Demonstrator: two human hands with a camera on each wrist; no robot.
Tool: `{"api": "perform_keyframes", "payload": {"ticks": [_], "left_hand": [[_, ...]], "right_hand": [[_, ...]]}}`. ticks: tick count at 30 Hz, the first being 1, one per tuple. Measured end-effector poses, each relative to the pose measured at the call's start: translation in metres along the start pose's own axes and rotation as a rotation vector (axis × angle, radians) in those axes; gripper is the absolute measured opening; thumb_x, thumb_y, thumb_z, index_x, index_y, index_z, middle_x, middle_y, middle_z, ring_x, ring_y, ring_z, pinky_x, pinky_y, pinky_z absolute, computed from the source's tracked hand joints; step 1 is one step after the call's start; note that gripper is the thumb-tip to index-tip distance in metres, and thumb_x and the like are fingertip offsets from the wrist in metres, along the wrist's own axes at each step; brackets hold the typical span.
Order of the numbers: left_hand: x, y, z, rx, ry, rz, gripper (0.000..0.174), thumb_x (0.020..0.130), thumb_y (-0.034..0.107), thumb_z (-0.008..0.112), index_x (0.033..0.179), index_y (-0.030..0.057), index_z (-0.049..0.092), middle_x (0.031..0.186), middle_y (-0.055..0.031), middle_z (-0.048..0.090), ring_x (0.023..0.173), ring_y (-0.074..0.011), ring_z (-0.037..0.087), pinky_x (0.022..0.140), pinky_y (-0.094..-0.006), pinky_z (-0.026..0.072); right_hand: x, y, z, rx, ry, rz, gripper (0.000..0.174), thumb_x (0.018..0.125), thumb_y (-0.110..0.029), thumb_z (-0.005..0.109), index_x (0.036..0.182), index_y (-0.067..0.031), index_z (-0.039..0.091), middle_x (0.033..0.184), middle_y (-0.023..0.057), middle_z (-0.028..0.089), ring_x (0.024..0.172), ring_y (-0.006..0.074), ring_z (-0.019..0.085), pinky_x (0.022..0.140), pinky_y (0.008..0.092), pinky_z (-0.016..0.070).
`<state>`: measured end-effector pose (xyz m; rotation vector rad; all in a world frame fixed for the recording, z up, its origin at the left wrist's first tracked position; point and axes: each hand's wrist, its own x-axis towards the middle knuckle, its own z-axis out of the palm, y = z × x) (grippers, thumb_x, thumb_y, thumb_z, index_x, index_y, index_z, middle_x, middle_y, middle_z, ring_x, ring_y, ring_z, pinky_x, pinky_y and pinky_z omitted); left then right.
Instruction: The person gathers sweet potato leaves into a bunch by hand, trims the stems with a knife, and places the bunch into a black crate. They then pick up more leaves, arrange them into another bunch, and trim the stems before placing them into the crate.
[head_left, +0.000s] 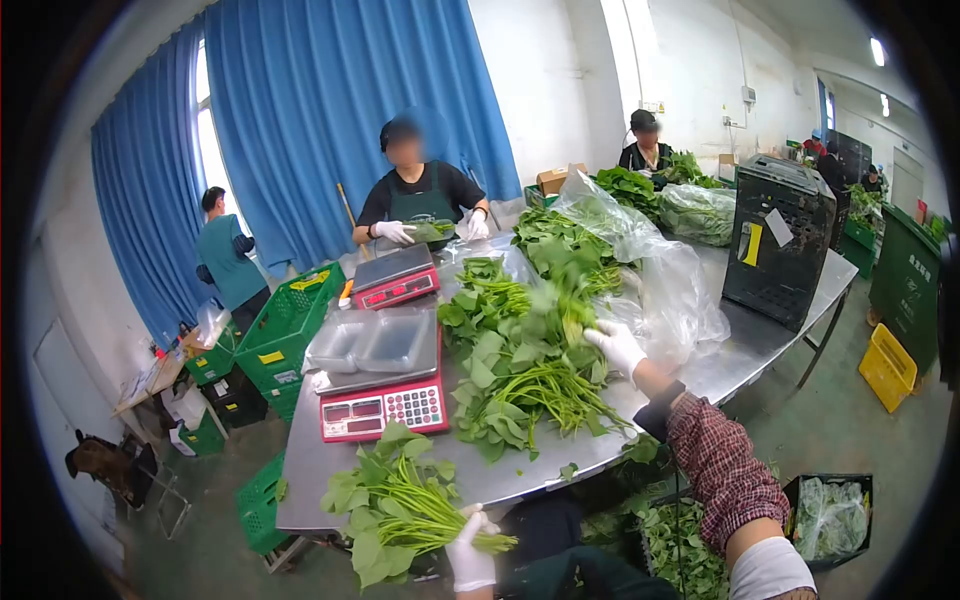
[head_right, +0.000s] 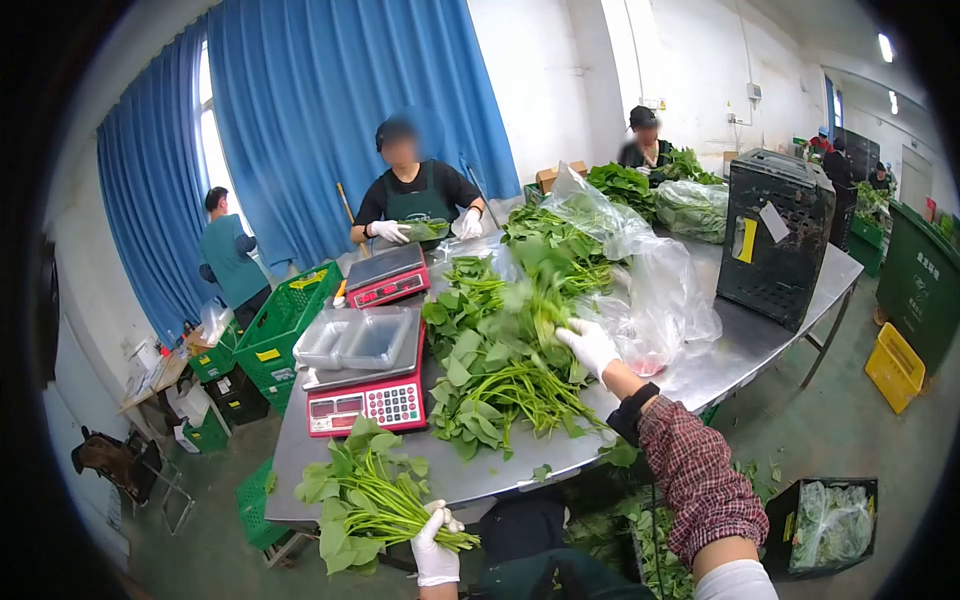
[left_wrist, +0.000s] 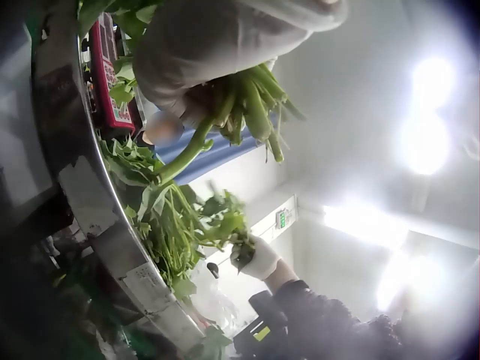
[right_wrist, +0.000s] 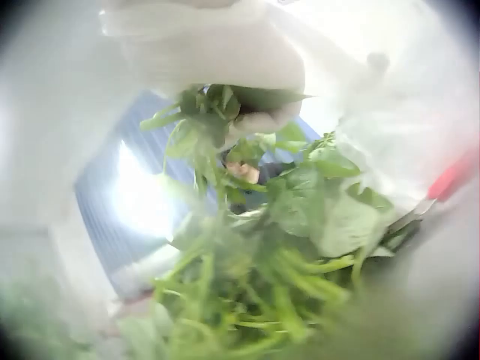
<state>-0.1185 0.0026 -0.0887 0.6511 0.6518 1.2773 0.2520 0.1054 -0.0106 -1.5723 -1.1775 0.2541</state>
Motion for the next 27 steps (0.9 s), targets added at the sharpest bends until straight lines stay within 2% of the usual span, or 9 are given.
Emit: {"api": "perform_keyframes", "payload": {"ticks": [3,7,11,14,19,21,23,25,27], "left_hand": [[0.0,-0.004,0.01,-0.017,0.015,-0.02,0.019,0.084,0.007,0.058,0.1,-0.0023,0.055,0.071,-0.0049,0.053,0.06,-0.0151,0.051,0.063,-0.0307,0.0462],[-0.005,-0.007,0.015,-0.052,-0.028,-0.093,0.018,0.083,0.007,0.058,0.1,-0.0008,0.056,0.072,-0.0043,0.053,0.06,-0.0144,0.05,0.062,-0.0296,0.0449],[-0.006,-0.006,0.01,-0.005,-0.006,-0.047,0.02,0.086,0.015,0.059,0.099,-0.0001,0.056,0.072,-0.0041,0.053,0.06,-0.0144,0.05,0.06,-0.0291,0.0449],[-0.002,-0.011,0.007,-0.042,-0.01,-0.036,0.022,0.089,0.019,0.058,0.099,0.0003,0.056,0.071,-0.0039,0.052,0.061,-0.015,0.052,0.059,-0.0301,0.0452],[-0.006,-0.008,0.025,0.0,0.045,-0.211,0.019,0.088,0.011,0.054,0.102,-0.002,0.057,0.071,-0.0057,0.059,0.06,-0.0155,0.058,0.048,-0.0276,0.0492],[0.001,-0.018,0.023,0.031,0.028,-0.123,0.018,0.088,0.012,0.056,0.101,-0.001,0.056,0.071,-0.0047,0.055,0.06,-0.0152,0.055,0.054,-0.029,0.0469],[0.001,-0.023,0.017,0.063,0.047,-0.042,0.016,0.086,0.01,0.057,0.098,-0.0006,0.055,0.07,-0.0036,0.051,0.059,-0.0146,0.05,0.059,-0.0294,0.0439],[-0.009,-0.007,0.029,-0.07,0.077,-0.085,0.011,0.082,0.006,0.062,0.091,0.0002,0.06,0.07,-0.003,0.053,0.059,-0.0127,0.05,0.056,-0.0256,0.0424],[-0.012,-0.003,0.024,-0.093,0.095,-0.073,0.012,0.082,0.006,0.062,0.092,0.0004,0.06,0.07,-0.0026,0.053,0.058,-0.0124,0.05,0.055,-0.0249,0.042]], "right_hand": [[-0.006,-0.016,-0.014,0.275,0.003,0.103,0.043,0.085,-0.029,0.058,0.112,0.0043,0.057,0.109,0.0185,0.063,0.103,0.0266,0.059,0.087,0.0366,0.0438],[-0.008,0.007,-0.017,-0.503,-0.36,0.113,0.04,0.082,-0.033,0.057,0.101,0.0012,0.063,0.099,0.0214,0.063,0.094,0.0335,0.061,0.083,0.0377,0.0458],[-0.023,-0.002,-0.037,-0.605,-0.33,0.179,0.033,0.082,-0.027,0.06,0.097,0.0011,0.065,0.097,0.0184,0.063,0.089,0.0318,0.06,0.082,0.0352,0.0456],[-0.007,0.03,-0.05,-0.207,0.019,-0.156,0.034,0.081,-0.028,0.06,0.101,-0.0002,0.063,0.103,0.0145,0.061,0.097,0.0296,0.057,0.085,0.0335,0.0437],[-0.023,-0.012,-0.054,0.278,0.079,-0.048,0.034,0.084,-0.028,0.058,0.105,-0.001,0.061,0.102,0.0157,0.062,0.097,0.031,0.058,0.082,0.0329,0.0442],[-0.033,-0.013,-0.044,-0.362,-0.083,-0.147,0.035,0.085,-0.03,0.057,0.105,-0.0016,0.061,0.105,0.017,0.062,0.099,0.0335,0.057,0.083,0.0345,0.0442],[-0.043,-0.006,-0.027,-0.483,-0.152,-0.255,0.031,0.084,-0.032,0.057,0.098,-0.0056,0.065,0.096,0.0139,0.064,0.091,0.0329,0.059,0.078,0.0375,0.0445],[-0.05,-0.019,-0.015,-0.976,-0.22,-0.534,0.024,0.081,-0.031,0.059,0.09,-0.01,0.067,0.083,0.0096,0.062,0.079,0.0291,0.059,0.071,0.0392,0.043],[-0.048,-0.021,-0.009,-0.747,-0.036,-0.595,0.018,0.079,-0.027,0.061,0.084,-0.0097,0.065,0.075,0.0078,0.058,0.073,0.0286,0.056,0.066,0.0402,0.0412]]}}
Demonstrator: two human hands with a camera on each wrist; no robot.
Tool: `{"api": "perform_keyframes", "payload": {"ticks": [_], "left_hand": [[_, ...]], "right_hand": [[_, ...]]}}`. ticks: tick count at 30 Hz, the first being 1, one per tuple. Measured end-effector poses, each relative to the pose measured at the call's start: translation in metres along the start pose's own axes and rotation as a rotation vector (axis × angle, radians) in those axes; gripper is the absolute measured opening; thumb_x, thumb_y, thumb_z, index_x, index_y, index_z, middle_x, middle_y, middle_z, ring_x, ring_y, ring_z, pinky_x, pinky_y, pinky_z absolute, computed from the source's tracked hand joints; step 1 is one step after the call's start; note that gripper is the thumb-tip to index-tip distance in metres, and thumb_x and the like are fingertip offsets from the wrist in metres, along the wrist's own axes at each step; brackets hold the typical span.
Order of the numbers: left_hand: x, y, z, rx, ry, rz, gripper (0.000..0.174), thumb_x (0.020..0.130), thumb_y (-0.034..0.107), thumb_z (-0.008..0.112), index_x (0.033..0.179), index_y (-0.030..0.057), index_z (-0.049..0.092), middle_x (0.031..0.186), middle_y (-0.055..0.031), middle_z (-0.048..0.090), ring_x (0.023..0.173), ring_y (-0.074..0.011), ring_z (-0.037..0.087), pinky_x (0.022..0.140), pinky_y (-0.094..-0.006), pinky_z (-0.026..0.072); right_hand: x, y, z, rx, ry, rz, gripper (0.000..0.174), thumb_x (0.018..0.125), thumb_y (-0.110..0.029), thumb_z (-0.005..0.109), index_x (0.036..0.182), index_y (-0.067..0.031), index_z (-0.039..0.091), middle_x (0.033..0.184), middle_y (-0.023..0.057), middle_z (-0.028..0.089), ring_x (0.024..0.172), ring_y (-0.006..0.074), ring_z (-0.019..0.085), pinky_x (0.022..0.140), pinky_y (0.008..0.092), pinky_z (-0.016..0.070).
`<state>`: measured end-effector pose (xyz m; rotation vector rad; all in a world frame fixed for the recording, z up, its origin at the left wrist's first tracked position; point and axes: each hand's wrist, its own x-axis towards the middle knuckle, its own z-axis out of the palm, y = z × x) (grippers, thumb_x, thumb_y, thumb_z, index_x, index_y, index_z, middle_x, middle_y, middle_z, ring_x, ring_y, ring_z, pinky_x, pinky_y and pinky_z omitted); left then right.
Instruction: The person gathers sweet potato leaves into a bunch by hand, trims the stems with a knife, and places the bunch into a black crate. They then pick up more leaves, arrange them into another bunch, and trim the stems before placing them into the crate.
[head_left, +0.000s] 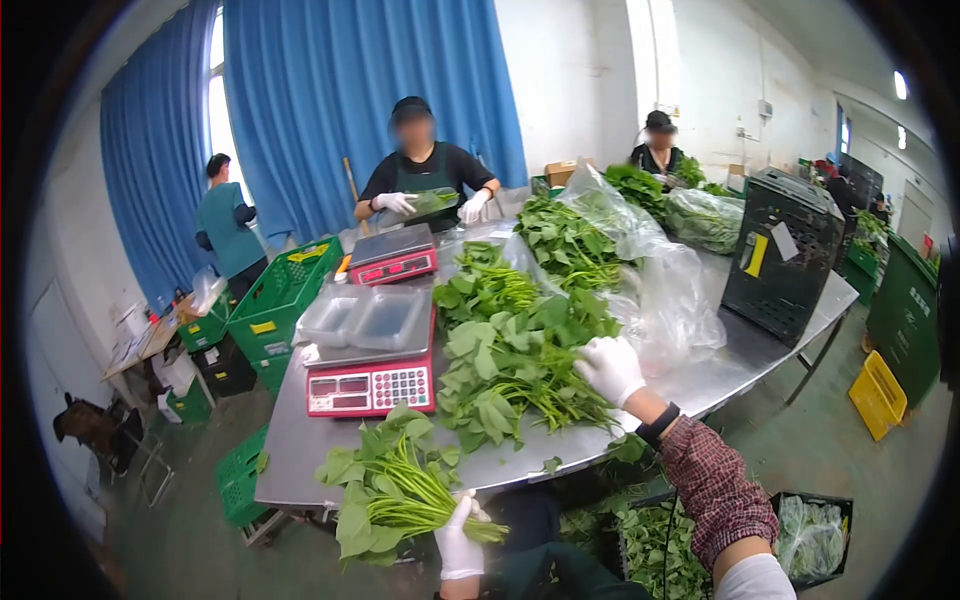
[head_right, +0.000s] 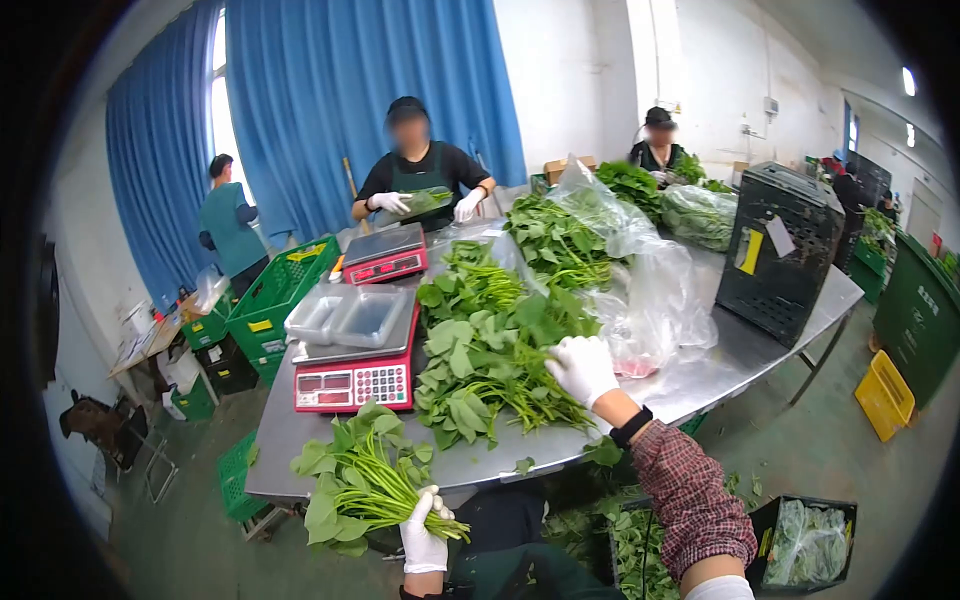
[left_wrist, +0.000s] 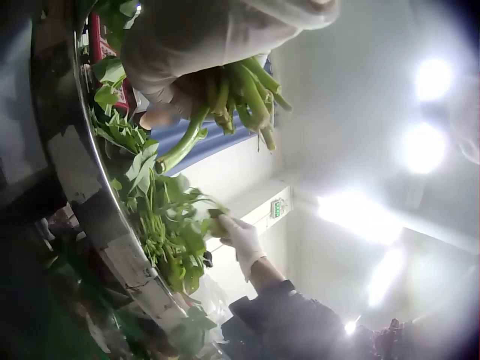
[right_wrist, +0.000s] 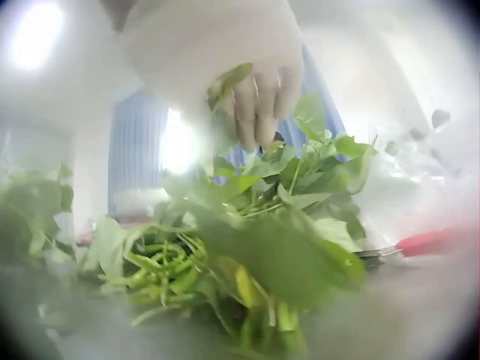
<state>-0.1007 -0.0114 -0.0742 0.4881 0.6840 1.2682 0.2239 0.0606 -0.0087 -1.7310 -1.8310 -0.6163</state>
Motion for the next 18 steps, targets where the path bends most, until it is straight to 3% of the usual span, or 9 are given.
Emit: {"api": "perform_keyframes", "payload": {"ticks": [2,3,5,8,11,14,16,17,18], "left_hand": [[0.001,0.002,-0.003,0.035,-0.015,0.013,0.013,0.082,0.006,0.062,0.093,0.0007,0.06,0.07,-0.0025,0.053,0.057,-0.0128,0.049,0.054,-0.0253,0.0421],[0.004,0.0,-0.006,0.061,-0.001,0.017,0.013,0.082,0.007,0.062,0.094,0.0007,0.061,0.069,-0.0026,0.053,0.056,-0.0131,0.049,0.053,-0.0255,0.0421],[0.007,-0.005,-0.009,0.077,-0.007,0.021,0.013,0.082,0.007,0.062,0.093,0.0007,0.06,0.069,-0.0026,0.053,0.056,-0.0133,0.05,0.053,-0.0257,0.0422],[0.007,-0.01,-0.004,0.084,-0.013,-0.01,0.013,0.082,0.008,0.062,0.093,0.0009,0.06,0.069,-0.0025,0.053,0.056,-0.0138,0.051,0.053,-0.0262,0.0426],[0.008,-0.011,0.003,0.027,-0.029,-0.067,0.012,0.081,0.007,0.062,0.092,0.0008,0.06,0.069,-0.0026,0.053,0.056,-0.0137,0.051,0.054,-0.0265,0.043],[0.014,-0.02,-0.001,0.068,-0.014,-0.027,0.011,0.082,0.007,0.061,0.091,0.0003,0.06,0.069,-0.0028,0.053,0.057,-0.0133,0.051,0.054,-0.026,0.0428],[0.022,-0.023,-0.003,0.106,-0.035,0.014,0.01,0.082,0.005,0.06,0.091,-0.0001,0.06,0.068,-0.0029,0.053,0.057,-0.0128,0.051,0.055,-0.0252,0.0425],[0.024,-0.024,0.0,0.09,-0.024,0.017,0.009,0.082,0.005,0.059,0.09,0.0,0.059,0.068,-0.0029,0.052,0.057,-0.0125,0.051,0.056,-0.0245,0.0423],[0.026,-0.026,0.002,0.084,-0.014,0.011,0.009,0.082,0.005,0.059,0.09,0.0,0.059,0.068,-0.0029,0.052,0.057,-0.0125,0.051,0.056,-0.0245,0.0423]], "right_hand": [[0.006,-0.001,-0.004,0.206,0.208,0.09,0.019,0.083,-0.023,0.06,0.088,-0.0058,0.064,0.076,0.008,0.059,0.074,0.0241,0.058,0.069,0.0353,0.043],[0.009,-0.005,-0.011,0.209,0.213,0.093,0.019,0.083,-0.023,0.06,0.088,-0.0058,0.064,0.076,0.008,0.059,0.074,0.0241,0.058,0.069,0.0353,0.043],[0.012,-0.009,-0.026,0.881,0.242,0.475,0.024,0.088,-0.023,0.057,0.095,-0.0006,0.061,0.081,0.0076,0.062,0.077,0.0168,0.057,0.073,0.0295,0.0437],[0.004,0.006,-0.034,1.01,0.323,0.501,0.029,0.09,-0.023,0.055,0.102,0.0031,0.06,0.088,0.0075,0.063,0.08,0.0119,0.054,0.077,0.0265,0.0429],[-0.034,0.021,-0.07,0.97,0.298,0.588,0.028,0.089,-0.017,0.056,0.106,0.0042,0.06,0.093,0.0077,0.064,0.085,0.0127,0.055,0.079,0.0267,0.043],[-0.094,0.024,-0.137,0.757,0.293,0.57,0.028,0.087,-0.012,0.055,0.11,0.0032,0.059,0.095,0.0092,0.064,0.086,0.0154,0.057,0.078,0.0274,0.0439],[-0.135,0.046,-0.183,0.474,-0.052,0.401,0.03,0.088,-0.02,0.056,0.111,-0.0006,0.06,0.091,0.0059,0.063,0.084,0.0125,0.055,0.077,0.0279,0.0445],[-0.153,0.055,-0.203,0.46,-0.283,0.534,0.027,0.081,-0.019,0.063,0.103,-0.0035,0.063,0.082,0.0091,0.061,0.078,0.0215,0.059,0.074,0.0304,0.0459],[-0.161,0.058,-0.226,0.162,-0.549,0.404,0.038,0.076,-0.032,0.068,0.105,-0.0073,0.064,0.087,0.0107,0.063,0.081,0.0284,0.061,0.076,0.0357,0.0467]]}}
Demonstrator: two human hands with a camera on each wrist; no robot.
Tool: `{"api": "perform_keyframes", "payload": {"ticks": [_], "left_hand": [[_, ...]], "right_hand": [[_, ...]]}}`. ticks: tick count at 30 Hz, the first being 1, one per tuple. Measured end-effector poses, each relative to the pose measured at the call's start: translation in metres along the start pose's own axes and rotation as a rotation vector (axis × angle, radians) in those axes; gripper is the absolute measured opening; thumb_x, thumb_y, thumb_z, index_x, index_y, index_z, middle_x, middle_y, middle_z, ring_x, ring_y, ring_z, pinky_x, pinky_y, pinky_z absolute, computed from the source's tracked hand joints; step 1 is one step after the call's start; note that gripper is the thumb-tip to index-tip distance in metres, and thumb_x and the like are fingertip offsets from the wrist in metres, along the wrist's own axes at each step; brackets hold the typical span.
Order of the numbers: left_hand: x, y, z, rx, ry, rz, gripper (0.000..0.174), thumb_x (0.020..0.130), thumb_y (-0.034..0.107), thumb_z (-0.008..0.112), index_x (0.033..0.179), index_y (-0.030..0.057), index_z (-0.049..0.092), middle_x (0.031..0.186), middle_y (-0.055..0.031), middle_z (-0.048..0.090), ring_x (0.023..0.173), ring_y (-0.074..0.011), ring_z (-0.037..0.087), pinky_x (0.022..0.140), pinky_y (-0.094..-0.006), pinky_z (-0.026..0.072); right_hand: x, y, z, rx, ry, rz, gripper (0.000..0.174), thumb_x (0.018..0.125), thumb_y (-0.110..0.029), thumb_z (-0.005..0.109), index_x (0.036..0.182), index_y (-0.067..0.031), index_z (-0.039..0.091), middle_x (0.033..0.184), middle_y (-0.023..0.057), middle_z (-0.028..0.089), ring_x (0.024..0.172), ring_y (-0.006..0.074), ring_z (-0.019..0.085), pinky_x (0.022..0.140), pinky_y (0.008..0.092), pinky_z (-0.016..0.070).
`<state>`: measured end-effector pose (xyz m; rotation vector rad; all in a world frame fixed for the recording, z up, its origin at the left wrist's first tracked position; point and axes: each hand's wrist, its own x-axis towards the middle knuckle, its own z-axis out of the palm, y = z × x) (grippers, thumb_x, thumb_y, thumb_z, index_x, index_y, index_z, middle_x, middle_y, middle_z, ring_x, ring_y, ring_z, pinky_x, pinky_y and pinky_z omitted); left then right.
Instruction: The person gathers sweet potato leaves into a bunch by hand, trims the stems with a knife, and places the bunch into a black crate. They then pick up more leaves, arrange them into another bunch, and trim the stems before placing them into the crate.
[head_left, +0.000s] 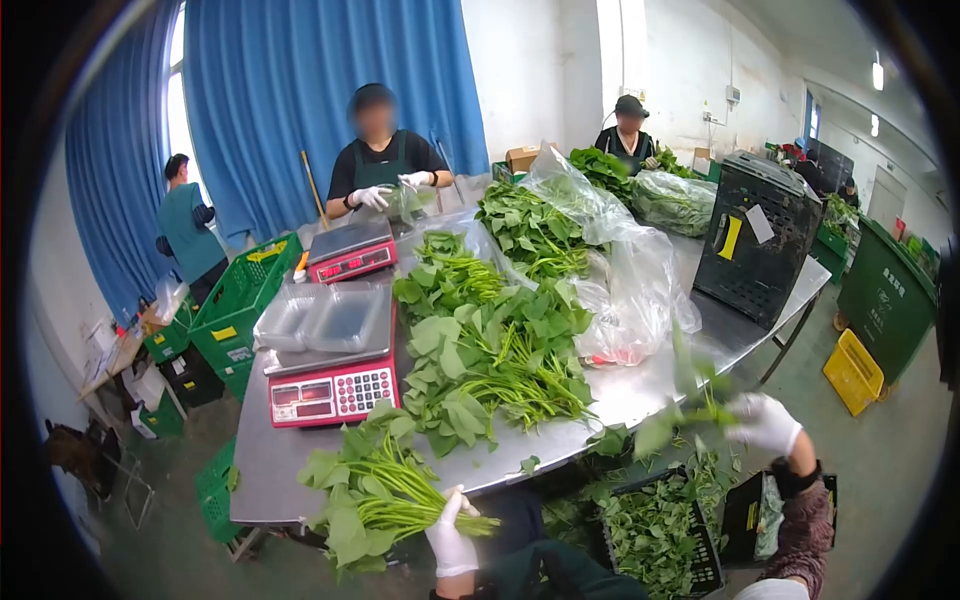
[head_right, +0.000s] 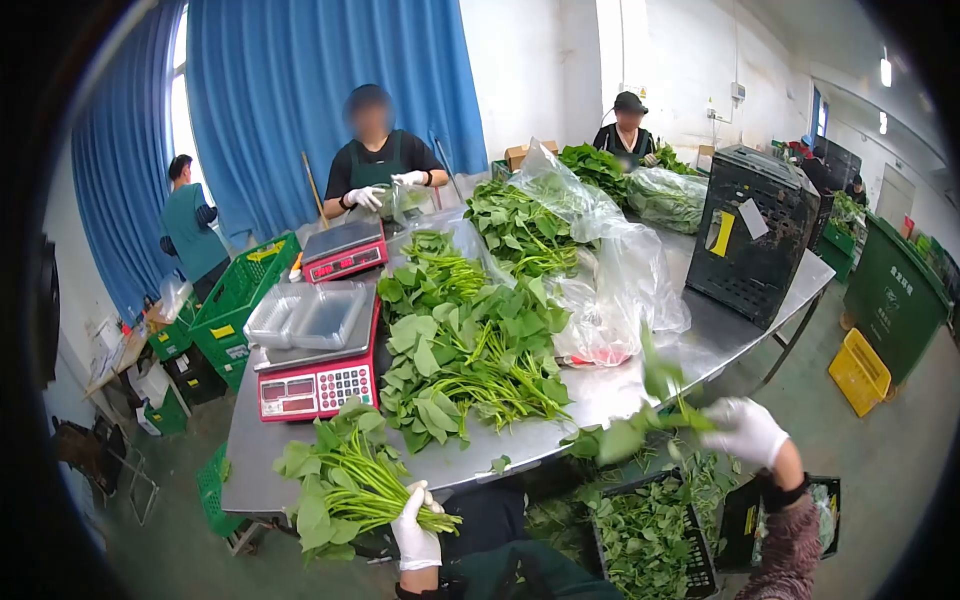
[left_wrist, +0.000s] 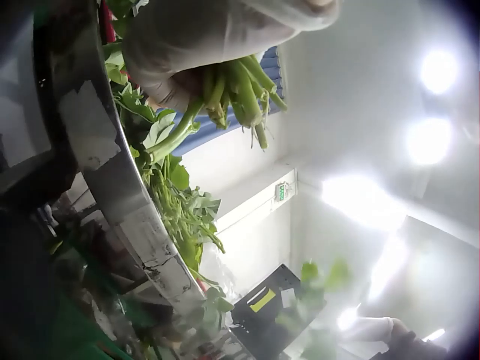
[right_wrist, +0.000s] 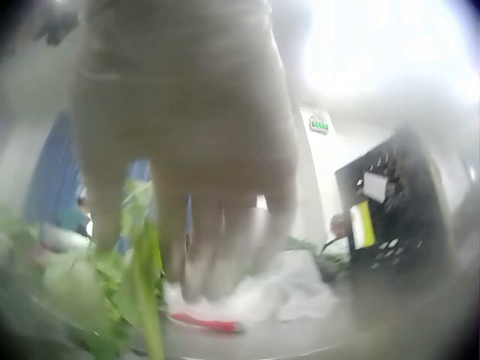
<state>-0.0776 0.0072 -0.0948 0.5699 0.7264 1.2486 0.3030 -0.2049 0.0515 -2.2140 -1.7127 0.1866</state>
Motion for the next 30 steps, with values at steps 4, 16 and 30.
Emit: {"api": "perform_keyframes", "payload": {"ticks": [4,16,30], "left_hand": [[0.003,0.0,0.01,0.023,-0.013,-0.015,0.01,0.084,0.005,0.058,0.091,-0.0007,0.06,0.067,-0.003,0.052,0.057,-0.0127,0.051,0.056,-0.0243,0.0422],[-0.018,0.031,-0.017,0.092,0.044,0.06,0.015,0.079,0.004,0.061,0.093,-0.0006,0.061,0.071,-0.0059,0.058,0.059,-0.015,0.055,0.056,-0.0254,0.0452],[-0.032,-0.003,0.013,0.273,-0.018,0.114,0.02,0.078,0.0,0.068,0.096,-0.0027,0.061,0.092,-0.0081,0.063,0.081,-0.015,0.059,0.075,-0.0266,0.0481]], "right_hand": [[-0.009,-0.004,-0.004,-0.569,-0.084,0.183,0.052,0.068,-0.046,0.07,0.107,-0.0126,0.066,0.093,0.0116,0.065,0.087,0.0312,0.061,0.079,0.0391,0.0471],[0.21,-0.096,0.136,0.61,-0.167,0.029,0.024,0.078,-0.028,0.067,0.08,-0.0046,0.07,0.067,0.0026,0.066,0.054,0.0079,0.057,0.053,0.0244,0.0468],[0.068,-0.204,0.204,0.508,0.27,-0.46,0.014,0.071,-0.023,0.071,0.077,-0.0099,0.07,0.065,0.0049,0.062,0.058,0.0224,0.06,0.056,0.0308,0.0482]]}}
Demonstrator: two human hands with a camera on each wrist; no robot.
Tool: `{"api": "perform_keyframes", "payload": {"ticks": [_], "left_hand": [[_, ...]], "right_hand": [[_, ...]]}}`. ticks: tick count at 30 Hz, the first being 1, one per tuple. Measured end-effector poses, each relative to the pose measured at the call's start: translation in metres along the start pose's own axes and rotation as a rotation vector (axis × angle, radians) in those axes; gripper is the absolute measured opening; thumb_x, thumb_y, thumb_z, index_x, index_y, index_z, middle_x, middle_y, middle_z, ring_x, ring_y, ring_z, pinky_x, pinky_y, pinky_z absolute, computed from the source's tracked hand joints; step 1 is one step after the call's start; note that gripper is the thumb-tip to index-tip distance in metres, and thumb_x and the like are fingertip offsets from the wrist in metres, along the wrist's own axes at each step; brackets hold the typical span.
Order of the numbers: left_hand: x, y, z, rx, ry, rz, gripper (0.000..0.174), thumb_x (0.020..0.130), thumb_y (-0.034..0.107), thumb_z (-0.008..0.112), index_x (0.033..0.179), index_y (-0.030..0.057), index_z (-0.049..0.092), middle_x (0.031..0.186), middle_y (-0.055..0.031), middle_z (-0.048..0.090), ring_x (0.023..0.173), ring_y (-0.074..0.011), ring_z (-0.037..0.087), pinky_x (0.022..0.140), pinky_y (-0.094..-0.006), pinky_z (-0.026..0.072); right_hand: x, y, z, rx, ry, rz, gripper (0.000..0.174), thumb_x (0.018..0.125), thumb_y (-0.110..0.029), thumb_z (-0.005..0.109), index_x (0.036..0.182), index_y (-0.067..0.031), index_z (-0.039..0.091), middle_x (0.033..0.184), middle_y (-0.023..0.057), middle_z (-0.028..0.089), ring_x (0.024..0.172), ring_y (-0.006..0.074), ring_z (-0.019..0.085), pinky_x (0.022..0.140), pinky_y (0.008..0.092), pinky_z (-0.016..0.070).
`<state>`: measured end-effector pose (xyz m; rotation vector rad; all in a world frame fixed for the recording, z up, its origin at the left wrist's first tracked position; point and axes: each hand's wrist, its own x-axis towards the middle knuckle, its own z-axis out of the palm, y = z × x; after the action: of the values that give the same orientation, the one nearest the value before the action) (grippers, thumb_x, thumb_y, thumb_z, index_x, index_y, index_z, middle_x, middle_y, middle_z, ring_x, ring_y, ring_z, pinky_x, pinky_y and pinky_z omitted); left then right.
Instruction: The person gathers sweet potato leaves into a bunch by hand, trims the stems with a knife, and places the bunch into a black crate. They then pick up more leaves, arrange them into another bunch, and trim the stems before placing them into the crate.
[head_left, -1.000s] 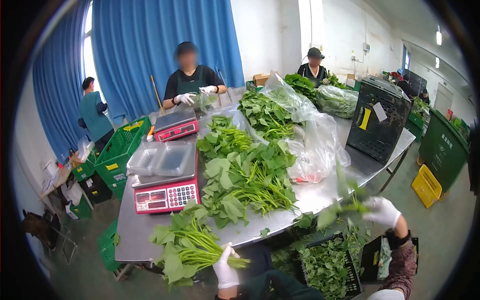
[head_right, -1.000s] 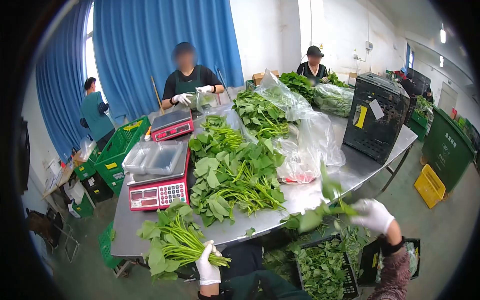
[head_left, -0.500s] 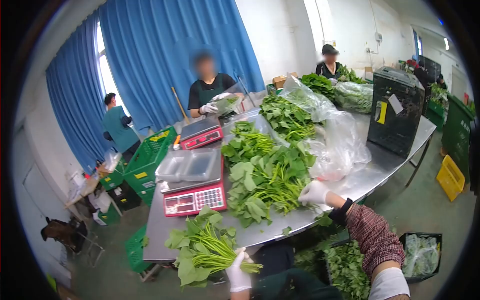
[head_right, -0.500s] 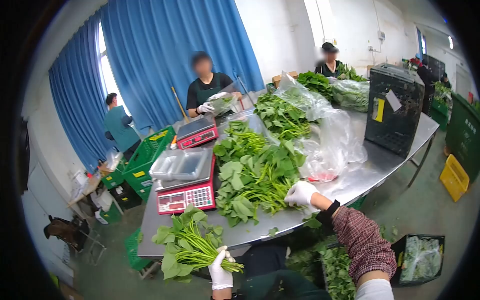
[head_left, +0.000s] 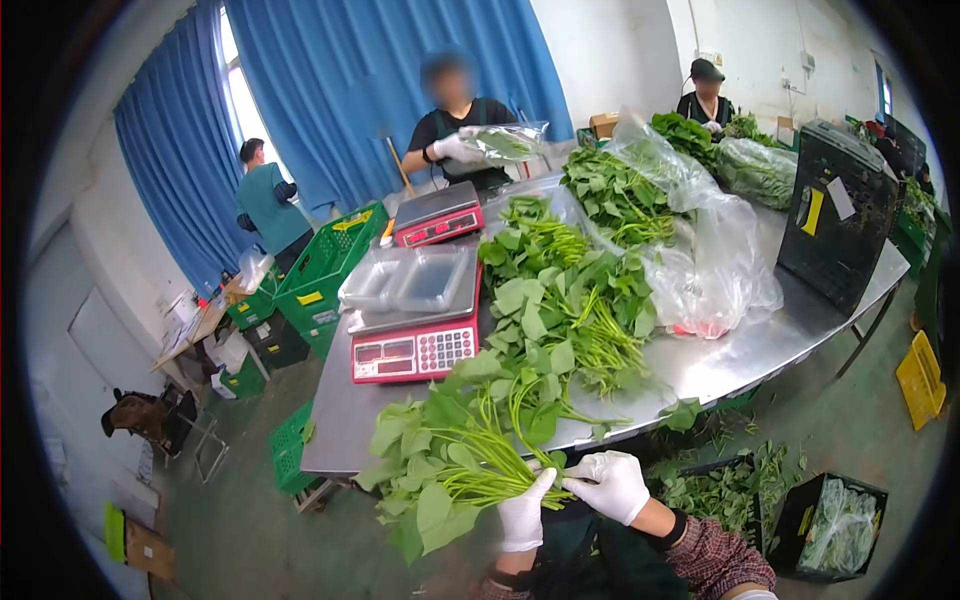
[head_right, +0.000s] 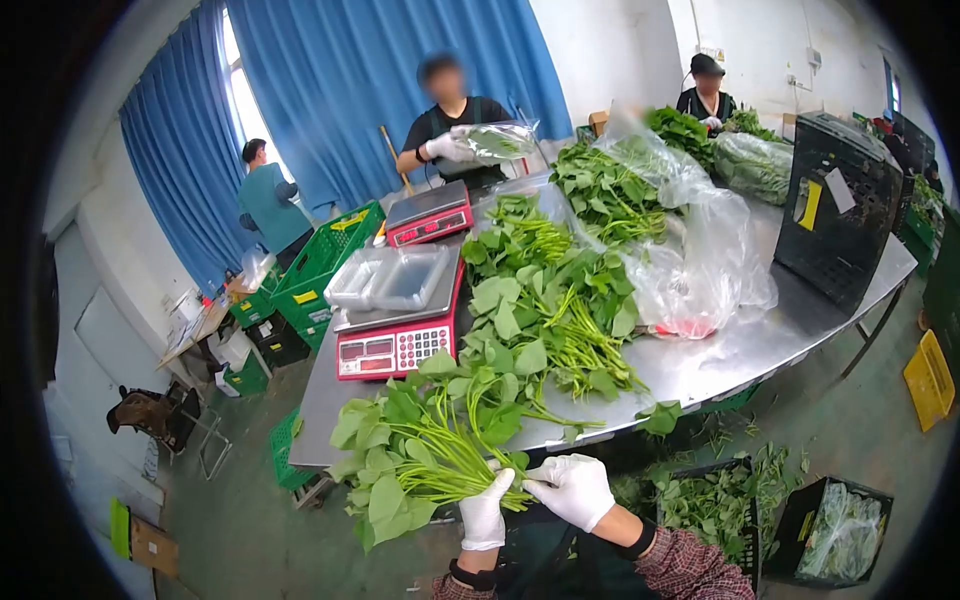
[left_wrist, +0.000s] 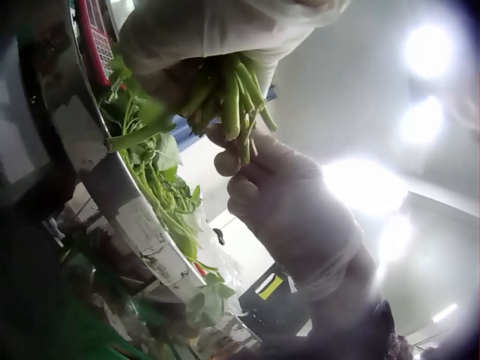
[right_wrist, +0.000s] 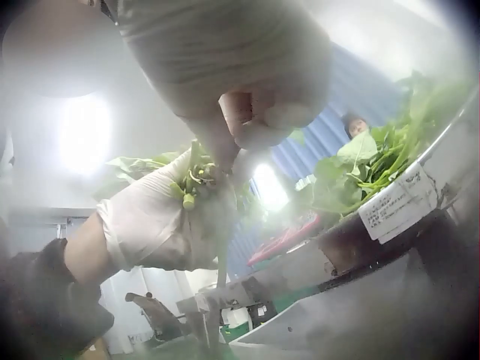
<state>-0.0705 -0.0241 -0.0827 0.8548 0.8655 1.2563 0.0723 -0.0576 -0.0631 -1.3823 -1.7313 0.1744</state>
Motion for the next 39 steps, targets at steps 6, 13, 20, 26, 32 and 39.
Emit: {"api": "perform_keyframes", "payload": {"ticks": [6,13,20,26,32,39], "left_hand": [[0.01,-0.002,-0.012,0.066,0.079,0.011,0.018,0.077,0.0,0.069,0.094,-0.0005,0.06,0.088,-0.006,0.062,0.078,-0.0155,0.058,0.073,-0.0271,0.0475],[0.027,0.027,-0.016,0.116,0.197,0.197,0.024,0.079,-0.002,0.063,0.103,-0.0026,0.058,0.096,-0.0087,0.06,0.072,-0.0131,0.057,0.063,-0.0242,0.0483],[0.018,0.015,-0.016,0.125,-0.012,0.053,0.021,0.076,-0.005,0.065,0.096,-0.0055,0.059,0.088,-0.0151,0.065,0.066,-0.0157,0.06,0.061,-0.0254,0.0474],[0.012,0.018,-0.007,0.007,0.074,0.033,0.022,0.077,-0.003,0.064,0.098,-0.0035,0.058,0.086,-0.0149,0.065,0.062,-0.0161,0.058,0.061,-0.0262,0.0474],[0.013,0.025,-0.023,-0.173,-0.159,-0.135,0.026,0.078,0.001,0.066,0.102,-0.0026,0.055,0.086,-0.016,0.065,0.061,-0.0168,0.058,0.059,-0.0275,0.049],[0.014,0.019,-0.026,-0.033,-0.241,-0.153,0.024,0.079,-0.001,0.063,0.102,-0.0034,0.056,0.084,-0.0155,0.065,0.06,-0.0161,0.058,0.057,-0.0259,0.0479]], "right_hand": [[-0.001,0.004,0.016,0.06,0.038,-0.014,0.015,0.071,-0.025,0.071,0.077,-0.0121,0.071,0.064,0.0034,0.062,0.057,0.022,0.06,0.054,0.032,0.0468],[-0.006,0.011,-0.004,-0.127,0.099,-0.001,0.012,0.072,-0.024,0.07,0.079,-0.0148,0.071,0.057,0.0005,0.053,0.052,0.0202,0.053,0.051,0.0321,0.0421],[-0.006,0.002,0.004,-0.342,0.013,-0.147,0.011,0.07,-0.023,0.071,0.079,-0.0159,0.069,0.058,-0.0025,0.051,0.053,0.0173,0.052,0.052,0.0299,0.0404],[-0.026,-0.005,-0.009,0.765,0.385,0.525,0.016,0.084,-0.014,0.06,0.083,0.0005,0.068,0.063,0.0019,0.059,0.056,0.0052,0.05,0.055,0.0186,0.0375],[-0.009,0.004,-0.022,0.85,-0.258,0.48,0.021,0.086,-0.018,0.06,0.09,0.0005,0.069,0.081,0.007,0.066,0.074,0.011,0.059,0.069,0.0236,0.0457],[-0.013,0.001,0.018,1.075,-0.308,0.621,0.019,0.086,-0.017,0.063,0.084,0.0014,0.063,0.073,-0.0029,0.056,0.068,0.0044,0.048,0.064,0.0202,0.0412]]}}
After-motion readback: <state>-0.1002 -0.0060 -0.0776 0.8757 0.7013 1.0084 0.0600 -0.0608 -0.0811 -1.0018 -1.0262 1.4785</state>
